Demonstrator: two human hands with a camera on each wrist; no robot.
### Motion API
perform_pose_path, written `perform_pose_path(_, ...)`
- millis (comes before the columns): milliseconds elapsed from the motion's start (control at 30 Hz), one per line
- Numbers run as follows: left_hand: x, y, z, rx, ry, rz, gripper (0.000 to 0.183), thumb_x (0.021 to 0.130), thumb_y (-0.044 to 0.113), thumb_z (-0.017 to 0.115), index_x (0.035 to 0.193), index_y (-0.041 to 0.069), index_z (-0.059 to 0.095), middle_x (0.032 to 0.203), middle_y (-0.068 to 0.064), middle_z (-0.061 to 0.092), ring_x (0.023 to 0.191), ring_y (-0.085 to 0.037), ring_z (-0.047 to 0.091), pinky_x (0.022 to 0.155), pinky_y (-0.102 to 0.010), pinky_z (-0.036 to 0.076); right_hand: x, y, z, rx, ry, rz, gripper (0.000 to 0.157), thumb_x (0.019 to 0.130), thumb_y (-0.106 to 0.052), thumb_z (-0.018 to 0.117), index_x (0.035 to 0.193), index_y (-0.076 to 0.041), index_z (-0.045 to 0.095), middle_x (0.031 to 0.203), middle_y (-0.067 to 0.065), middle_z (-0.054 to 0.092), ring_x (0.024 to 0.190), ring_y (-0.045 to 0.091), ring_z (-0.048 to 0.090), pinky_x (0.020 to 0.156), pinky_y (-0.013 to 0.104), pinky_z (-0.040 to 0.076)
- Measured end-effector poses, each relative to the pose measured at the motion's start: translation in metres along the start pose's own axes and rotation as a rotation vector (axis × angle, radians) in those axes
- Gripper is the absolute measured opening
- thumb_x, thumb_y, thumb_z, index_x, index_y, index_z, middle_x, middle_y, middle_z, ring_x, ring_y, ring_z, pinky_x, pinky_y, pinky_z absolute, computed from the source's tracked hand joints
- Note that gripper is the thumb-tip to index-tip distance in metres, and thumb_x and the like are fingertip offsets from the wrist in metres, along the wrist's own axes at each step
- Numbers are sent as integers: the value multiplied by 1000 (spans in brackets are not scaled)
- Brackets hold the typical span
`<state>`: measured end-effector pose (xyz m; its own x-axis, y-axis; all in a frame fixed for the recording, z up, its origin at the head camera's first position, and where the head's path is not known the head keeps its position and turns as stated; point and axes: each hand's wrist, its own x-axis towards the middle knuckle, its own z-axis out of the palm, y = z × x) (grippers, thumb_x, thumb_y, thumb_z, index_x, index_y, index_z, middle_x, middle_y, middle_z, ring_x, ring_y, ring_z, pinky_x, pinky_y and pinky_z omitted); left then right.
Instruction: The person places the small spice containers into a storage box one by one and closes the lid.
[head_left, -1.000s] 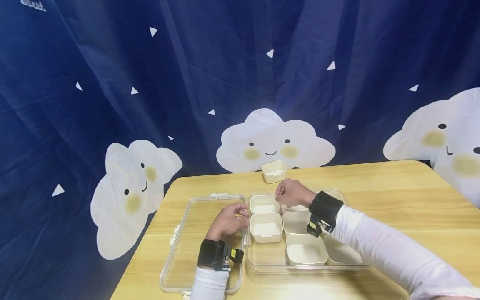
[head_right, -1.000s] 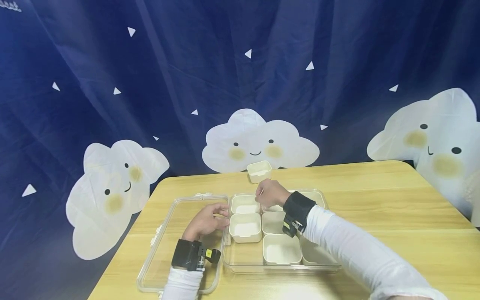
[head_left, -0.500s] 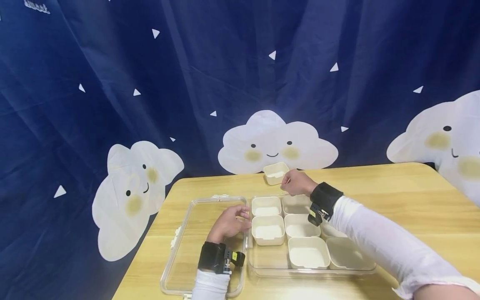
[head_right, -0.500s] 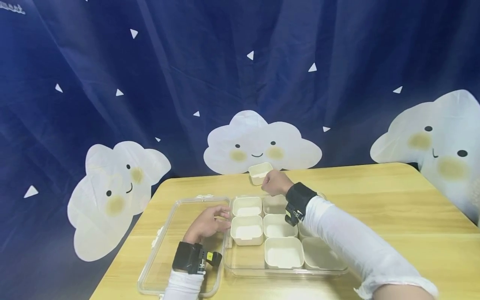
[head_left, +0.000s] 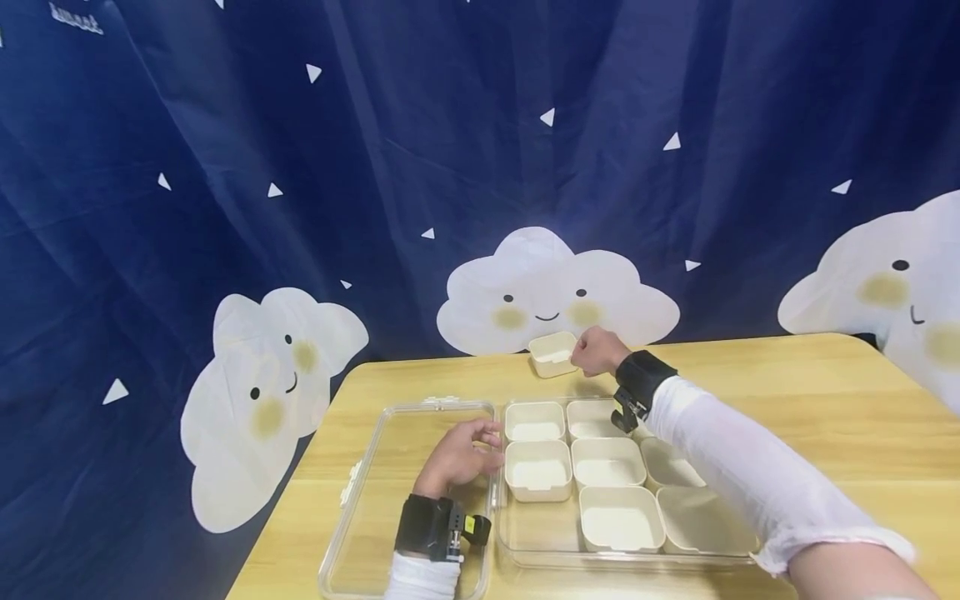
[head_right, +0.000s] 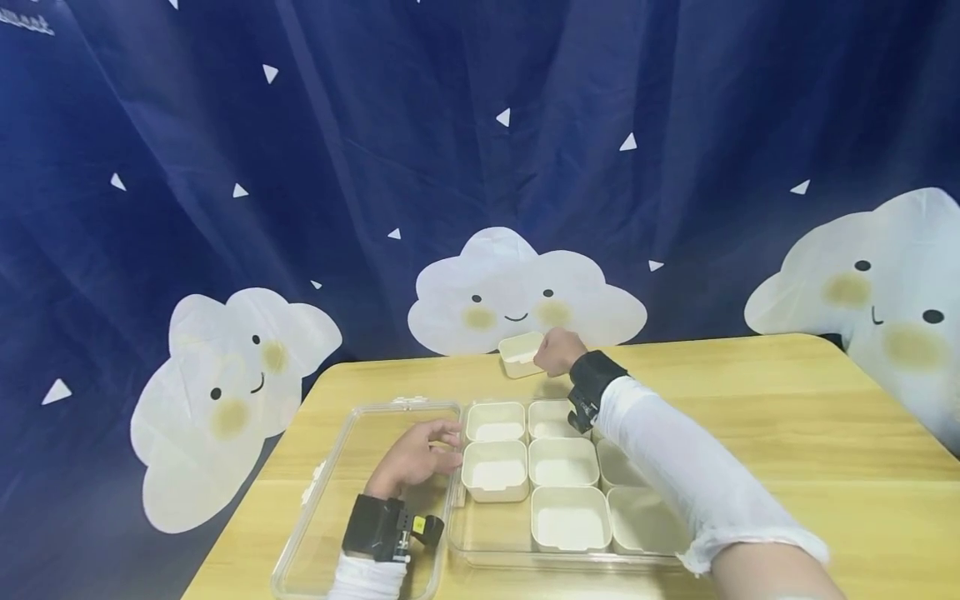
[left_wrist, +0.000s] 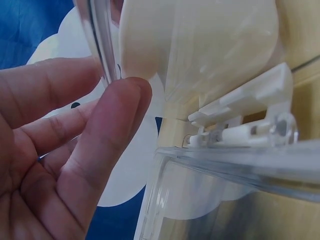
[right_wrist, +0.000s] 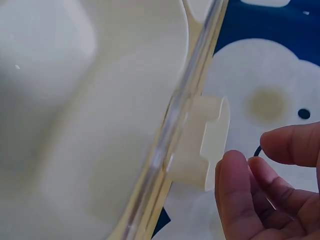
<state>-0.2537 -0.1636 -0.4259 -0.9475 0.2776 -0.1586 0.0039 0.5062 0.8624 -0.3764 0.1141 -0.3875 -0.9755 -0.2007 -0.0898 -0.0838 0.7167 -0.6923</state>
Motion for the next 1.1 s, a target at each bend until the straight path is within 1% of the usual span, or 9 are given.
perform_pose_path(233, -3, 2, 0, 35, 3, 18, 49, 79, 7, 74, 126, 5, 60, 105, -4, 64, 87, -21, 61, 69, -35, 49, 22, 11, -2, -64, 1, 51, 20, 80, -8, 53, 60, -10, 57, 55, -1, 58, 54, 16, 62, 56, 25, 48)
perform_pose_path(367, -3, 0, 0, 33, 10, 21, 49, 79, 8, 74, 126, 6, 60, 105, -5, 64, 82, -19, 63, 68, -35, 51, 34, 19, 0, -76, 28, 69, 16, 75, -9, 52, 66, -4, 64, 54, -2, 58, 48, 11, 58, 52, 23, 47)
perform_pose_path(467, -3, -2, 1, 33, 13, 20, 48, 79, 8, 74, 126, 6, 60, 105, -6, 63, 79, -18, 65, 67, -35, 51, 41, 25, 3, -79, 57, 84, 15, 73, -9, 52, 69, -4, 66, 57, -1, 60, 46, 9, 58, 51, 22, 49)
perform_pose_path(533, -3, -3, 1, 28, 11, 17, 48, 79, 8, 74, 125, 6, 60, 105, -6, 63, 78, -18, 65, 67, -35, 51, 45, 27, 5, -83, 72, 99, 13, 73, -8, 53, 63, -7, 61, 57, -1, 59, 45, 8, 57, 50, 21, 49)
perform_pose_path(633, -3, -3, 1, 18, 11, 17, 48, 79, 8, 74, 125, 5, 61, 104, -5, 64, 79, -19, 65, 66, -34, 51, 48, 29, 6, -76, 89, 125, 17, 73, -8, 53, 57, -12, 51, 53, -2, 57, 42, 8, 55, 47, 21, 46)
perform_pose_path(767, -2, -3, 1, 16, 13, 22, 48, 78, 6, 74, 124, 4, 61, 103, -5, 64, 80, -20, 63, 65, -34, 50, 52, 29, 8, -51, 100, 153, 18, 71, -5, 52, 56, -12, 47, 50, 0, 54, 43, 11, 53, 44, 21, 42)
perform_pose_path(900, -2, -3, 2, 8, 12, 27, 49, 78, 5, 74, 125, 3, 60, 104, -7, 64, 78, -20, 65, 66, -35, 51, 58, 32, 12, -145, 103, 140, 15, 70, -6, 53, 56, -10, 51, 56, 4, 55, 53, 20, 56, 47, 24, 43)
perform_pose_path(1033, -3, -2, 4, 8, 2, 38, 49, 79, 6, 74, 126, 1, 59, 105, -8, 63, 78, -20, 67, 68, -35, 53, 63, 35, 14, -281, 89, 109, 14, 70, -7, 54, 56, -8, 54, 61, 8, 57, 64, 29, 60, 54, 30, 49)
perform_pose_path(1100, -3, -2, 5, 12, -3, 40, 49, 80, 7, 74, 127, 1, 58, 105, -8, 63, 79, -20, 67, 69, -35, 53, 64, 36, 14, -342, 74, 94, 15, 70, -8, 55, 55, -8, 53, 62, 8, 57, 66, 30, 61, 59, 32, 52)
